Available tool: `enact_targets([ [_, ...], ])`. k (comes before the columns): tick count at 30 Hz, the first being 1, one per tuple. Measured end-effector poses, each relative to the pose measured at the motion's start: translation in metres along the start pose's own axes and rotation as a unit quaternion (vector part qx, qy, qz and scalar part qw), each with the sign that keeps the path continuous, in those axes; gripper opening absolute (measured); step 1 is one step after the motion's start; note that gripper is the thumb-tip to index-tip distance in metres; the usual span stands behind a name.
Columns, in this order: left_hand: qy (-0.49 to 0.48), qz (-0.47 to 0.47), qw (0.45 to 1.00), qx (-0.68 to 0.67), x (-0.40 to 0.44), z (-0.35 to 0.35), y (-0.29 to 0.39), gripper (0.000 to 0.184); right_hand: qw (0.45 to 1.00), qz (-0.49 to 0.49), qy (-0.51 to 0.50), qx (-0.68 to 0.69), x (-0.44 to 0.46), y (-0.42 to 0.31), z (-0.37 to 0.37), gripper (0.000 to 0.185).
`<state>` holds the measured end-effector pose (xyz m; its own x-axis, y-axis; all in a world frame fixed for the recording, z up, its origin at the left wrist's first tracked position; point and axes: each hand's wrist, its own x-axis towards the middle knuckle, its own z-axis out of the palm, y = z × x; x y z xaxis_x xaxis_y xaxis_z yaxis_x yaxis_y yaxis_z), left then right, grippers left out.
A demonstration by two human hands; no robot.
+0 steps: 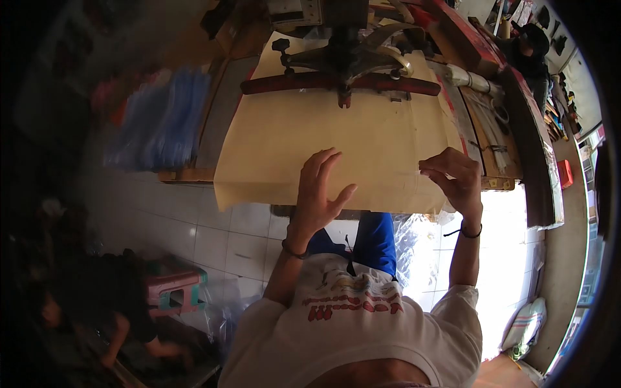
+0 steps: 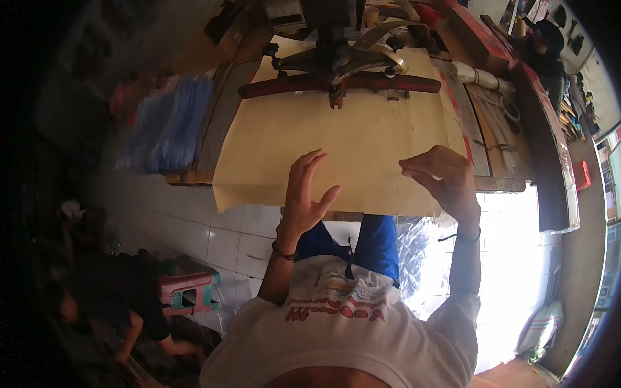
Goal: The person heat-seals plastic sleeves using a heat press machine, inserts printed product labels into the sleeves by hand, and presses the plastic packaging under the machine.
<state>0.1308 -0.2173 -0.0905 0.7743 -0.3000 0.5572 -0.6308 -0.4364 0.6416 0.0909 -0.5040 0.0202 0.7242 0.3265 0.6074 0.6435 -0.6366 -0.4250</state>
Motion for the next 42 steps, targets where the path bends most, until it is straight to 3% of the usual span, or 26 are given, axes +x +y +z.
enact_targets([
  [1,-0.027,0.025,0.999,-0.032,0.006,0.000,0.017,0.060,1.000,0.008,-0.009,0.026,0.006,-0.001,0.007,0.021],
  [2,-0.017,0.051,0.996,-0.074,0.013,0.002,0.032,0.046,0.998,0.017,-0.019,0.053,0.012,0.000,0.014,0.020],
  [5,-0.125,0.104,0.986,-0.044,0.012,0.012,0.015,0.029,0.994,0.061,-0.039,0.081,0.014,0.008,0.024,0.019],
  [6,-0.093,0.086,0.990,-0.055,0.013,0.009,0.024,0.019,0.991,0.086,-0.047,0.086,0.015,0.009,0.025,0.019],
  [7,-0.092,0.076,0.992,-0.042,0.012,0.008,0.021,0.020,0.988,0.110,-0.055,0.091,0.015,0.012,0.026,0.018],
  [13,-0.119,0.068,0.982,0.132,0.033,-0.035,-0.011,0.028,0.994,0.038,-0.091,-0.047,-0.012,0.072,0.049,0.021],
  [14,-0.114,0.099,0.975,0.161,0.043,-0.038,-0.023,0.029,0.991,0.070,-0.087,-0.070,-0.014,0.074,0.052,0.019],
  [20,-0.138,0.251,0.918,0.274,0.094,-0.037,-0.064,0.028,0.973,-0.038,-0.062,-0.219,0.013,0.128,0.059,0.014],
  [25,-0.164,0.366,0.866,0.297,0.125,-0.020,-0.108,0.019,0.972,-0.019,-0.091,-0.216,0.042,0.152,0.075,0.017],
  [29,-0.151,0.384,0.857,0.309,0.141,-0.015,-0.123,0.016,0.981,-0.005,-0.076,-0.181,0.054,0.153,0.095,0.017],
  [31,-0.113,0.412,0.853,0.301,0.148,-0.005,-0.134,0.015,0.978,-0.059,-0.069,-0.185,0.058,0.156,0.099,0.016],
  [35,-0.099,0.405,0.857,0.301,0.158,0.004,-0.143,0.014,0.973,-0.117,-0.078,-0.182,0.067,0.146,0.100,0.013],
  [37,-0.111,0.391,0.861,0.305,0.160,0.008,-0.144,0.014,0.980,-0.093,-0.057,-0.169,0.065,0.154,0.105,0.013],
  [42,-0.037,0.374,0.889,0.261,0.163,0.005,-0.152,0.015,0.987,-0.058,-0.038,-0.147,0.062,0.155,0.106,0.014],
])
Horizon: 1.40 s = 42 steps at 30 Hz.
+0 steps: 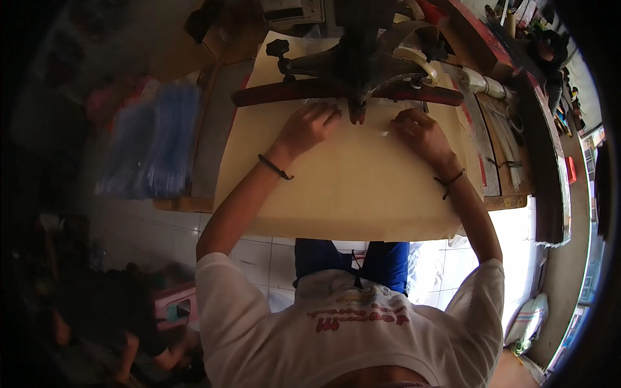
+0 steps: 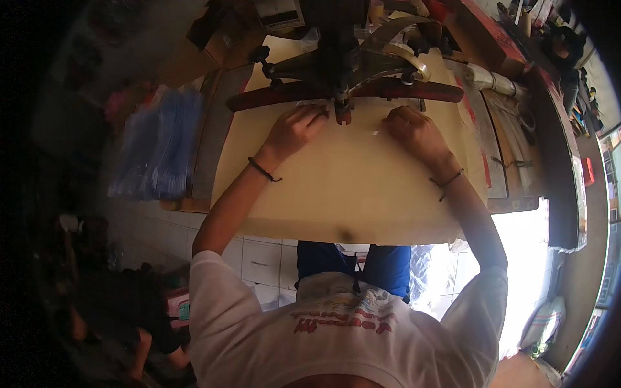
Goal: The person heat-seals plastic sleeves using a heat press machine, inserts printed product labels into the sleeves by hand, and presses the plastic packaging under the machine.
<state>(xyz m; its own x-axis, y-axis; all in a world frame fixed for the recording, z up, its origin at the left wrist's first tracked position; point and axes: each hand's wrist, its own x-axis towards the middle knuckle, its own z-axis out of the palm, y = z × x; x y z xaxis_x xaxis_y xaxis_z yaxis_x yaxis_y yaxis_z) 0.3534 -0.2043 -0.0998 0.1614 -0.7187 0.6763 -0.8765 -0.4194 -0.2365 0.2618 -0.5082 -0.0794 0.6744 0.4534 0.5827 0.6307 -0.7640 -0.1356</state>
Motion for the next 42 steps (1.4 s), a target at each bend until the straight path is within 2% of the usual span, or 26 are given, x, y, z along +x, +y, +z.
enact_targets([
  [2,0.014,-0.007,1.000,0.001,-0.001,0.004,-0.005,0.016,1.000,0.012,-0.017,-0.015,0.000,0.002,0.001,0.014],
  [8,-0.086,-0.026,0.996,-0.023,-0.003,0.004,-0.002,0.018,0.998,0.043,-0.034,0.014,0.006,-0.010,-0.008,0.015],
  [11,-0.103,-0.034,0.993,-0.052,-0.003,0.000,-0.003,0.016,0.999,0.024,-0.039,0.009,0.004,-0.007,-0.007,0.014],
  [17,0.002,0.014,0.999,-0.039,0.004,-0.005,0.001,0.017,0.999,0.021,-0.037,-0.015,0.000,-0.003,-0.001,0.013],
  [20,-0.007,0.005,0.999,-0.032,0.004,0.003,-0.003,0.016,0.999,0.018,-0.041,-0.013,-0.001,-0.002,-0.001,0.012],
  [23,-0.063,-0.008,0.997,-0.032,0.003,0.004,-0.004,0.021,0.999,0.009,-0.034,-0.015,0.000,-0.003,-0.003,0.012],
  [26,-0.039,-0.022,0.999,-0.028,0.004,0.007,-0.004,0.013,0.999,0.001,-0.033,-0.018,-0.002,0.000,-0.001,0.012],
  [42,-0.062,-0.029,0.997,-0.035,0.003,0.007,-0.006,0.020,0.999,0.023,-0.036,-0.020,-0.003,0.000,-0.003,0.012],
])
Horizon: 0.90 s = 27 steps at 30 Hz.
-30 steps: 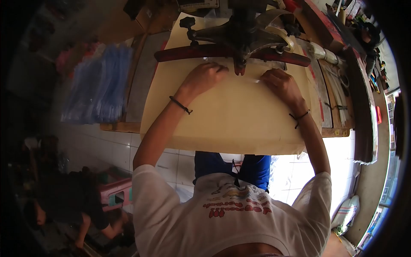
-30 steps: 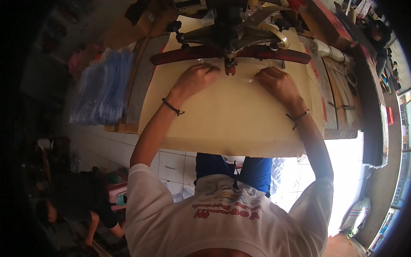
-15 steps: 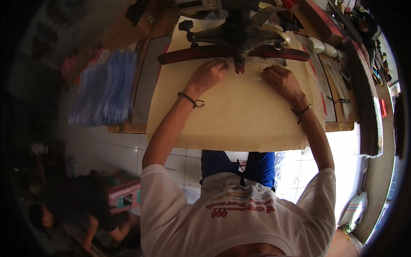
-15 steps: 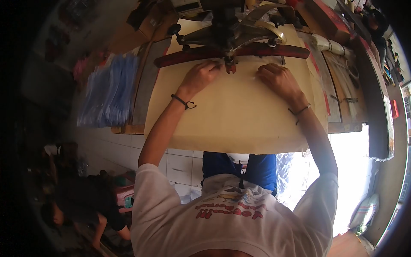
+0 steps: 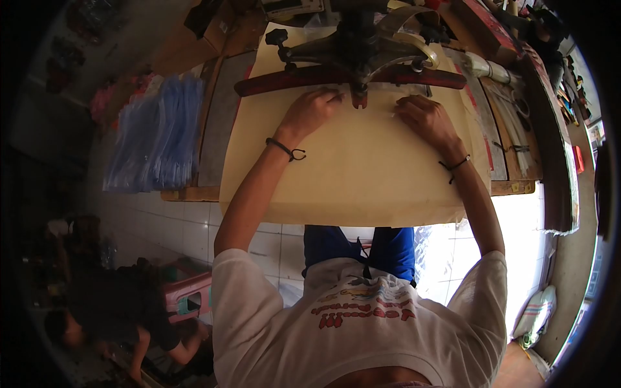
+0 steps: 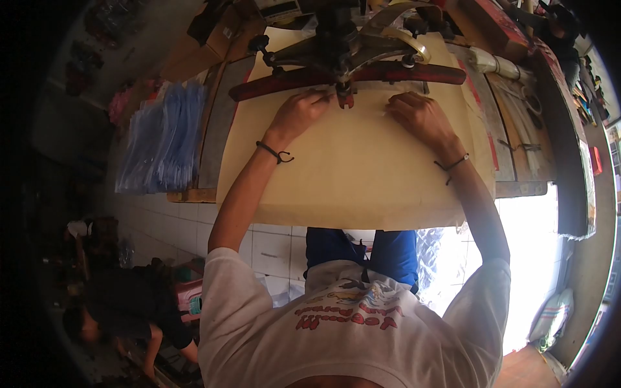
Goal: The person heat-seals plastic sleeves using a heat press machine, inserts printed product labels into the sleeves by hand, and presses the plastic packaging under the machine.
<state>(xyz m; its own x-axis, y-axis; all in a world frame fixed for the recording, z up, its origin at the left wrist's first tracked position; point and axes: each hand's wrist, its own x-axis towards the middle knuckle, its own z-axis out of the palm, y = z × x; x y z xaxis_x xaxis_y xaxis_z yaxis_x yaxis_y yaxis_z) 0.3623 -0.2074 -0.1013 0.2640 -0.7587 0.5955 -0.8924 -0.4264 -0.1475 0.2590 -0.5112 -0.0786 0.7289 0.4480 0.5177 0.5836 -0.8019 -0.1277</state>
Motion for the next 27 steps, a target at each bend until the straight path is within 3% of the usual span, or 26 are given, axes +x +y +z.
enact_targets([
  [27,-0.033,-0.001,0.999,-0.019,0.002,-0.005,-0.001,0.026,0.999,-0.010,0.026,-0.027,0.002,0.000,-0.001,0.011],
])
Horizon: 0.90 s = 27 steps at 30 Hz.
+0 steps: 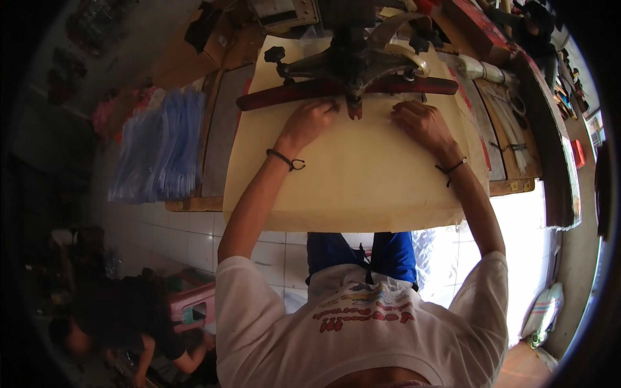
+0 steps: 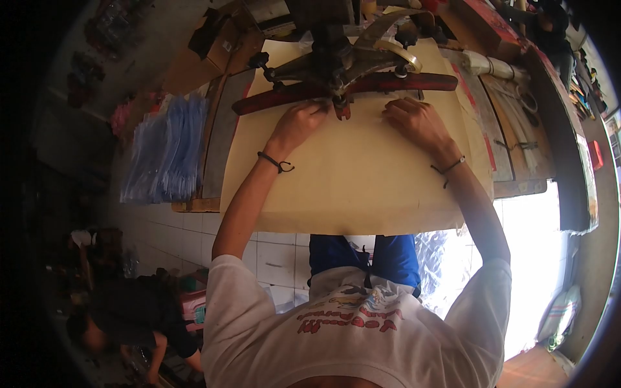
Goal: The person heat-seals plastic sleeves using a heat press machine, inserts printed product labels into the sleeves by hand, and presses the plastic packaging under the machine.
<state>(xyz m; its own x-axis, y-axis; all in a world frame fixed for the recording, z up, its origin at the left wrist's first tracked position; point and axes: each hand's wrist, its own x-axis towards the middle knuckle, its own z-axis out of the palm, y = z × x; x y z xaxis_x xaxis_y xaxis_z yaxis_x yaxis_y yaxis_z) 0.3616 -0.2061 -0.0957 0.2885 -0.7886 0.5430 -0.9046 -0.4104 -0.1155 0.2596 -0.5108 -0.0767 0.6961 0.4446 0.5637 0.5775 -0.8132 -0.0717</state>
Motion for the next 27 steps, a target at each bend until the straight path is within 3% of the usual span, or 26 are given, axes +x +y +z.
enact_targets([
  [11,0.012,0.004,1.000,-0.001,0.000,0.002,-0.001,0.023,0.996,-0.005,0.061,-0.057,0.000,0.002,0.003,0.013],
  [27,-0.002,-0.023,1.000,-0.016,0.006,-0.004,0.006,0.024,0.998,0.041,0.027,-0.047,-0.004,0.009,0.009,0.012],
])
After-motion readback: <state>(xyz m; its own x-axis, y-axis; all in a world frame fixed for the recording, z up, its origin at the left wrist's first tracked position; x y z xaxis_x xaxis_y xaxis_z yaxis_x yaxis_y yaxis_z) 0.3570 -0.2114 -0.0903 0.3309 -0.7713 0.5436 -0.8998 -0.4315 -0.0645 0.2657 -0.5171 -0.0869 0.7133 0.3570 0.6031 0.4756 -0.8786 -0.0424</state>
